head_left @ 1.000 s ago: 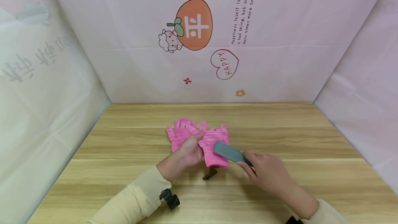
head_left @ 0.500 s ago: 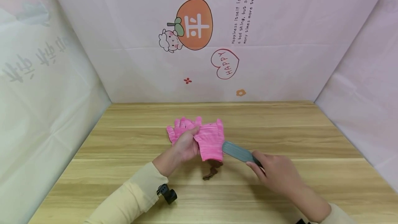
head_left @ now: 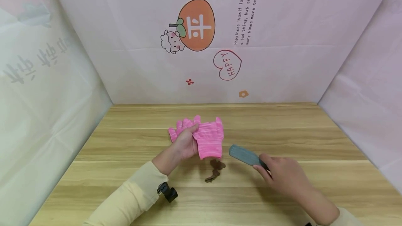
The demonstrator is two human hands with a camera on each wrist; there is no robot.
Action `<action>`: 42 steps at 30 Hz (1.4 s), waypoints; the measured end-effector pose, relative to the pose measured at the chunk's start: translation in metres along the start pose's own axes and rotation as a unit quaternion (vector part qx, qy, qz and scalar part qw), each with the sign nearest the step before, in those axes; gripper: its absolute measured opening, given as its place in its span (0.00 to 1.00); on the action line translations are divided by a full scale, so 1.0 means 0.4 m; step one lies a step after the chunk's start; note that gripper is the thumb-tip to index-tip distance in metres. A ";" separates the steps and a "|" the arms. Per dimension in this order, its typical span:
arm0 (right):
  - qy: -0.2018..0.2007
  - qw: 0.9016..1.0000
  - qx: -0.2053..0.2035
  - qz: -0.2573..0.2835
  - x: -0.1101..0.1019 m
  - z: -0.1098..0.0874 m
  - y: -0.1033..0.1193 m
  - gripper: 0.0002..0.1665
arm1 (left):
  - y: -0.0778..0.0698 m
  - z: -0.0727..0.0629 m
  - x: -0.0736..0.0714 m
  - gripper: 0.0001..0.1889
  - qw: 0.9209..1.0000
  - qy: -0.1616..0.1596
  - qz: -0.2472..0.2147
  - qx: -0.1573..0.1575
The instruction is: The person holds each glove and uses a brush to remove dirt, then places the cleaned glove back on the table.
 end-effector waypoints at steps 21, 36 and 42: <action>0.037 0.999 0.021 -0.006 0.002 -0.014 0.006 0.19 | -0.019 0.078 0.059 0.14 0.998 -0.001 0.057 0.000; 0.066 0.997 0.034 -0.010 0.002 -0.011 0.014 0.18 | -0.007 0.146 0.066 0.15 0.996 -0.047 0.079 -0.001; 0.076 0.996 0.039 -0.011 0.001 -0.008 0.016 0.17 | 0.001 0.173 0.058 0.14 0.996 -0.063 0.056 -0.006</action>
Point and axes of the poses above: each hand's wrist, its own z-axis towards the middle knuckle, its own x-axis out of the palm, y = z × x, the point moved 2 cm from there along z, towards the middle knuckle, and after that the axes turned 8 degrees about -y, right-handed, at the moved point
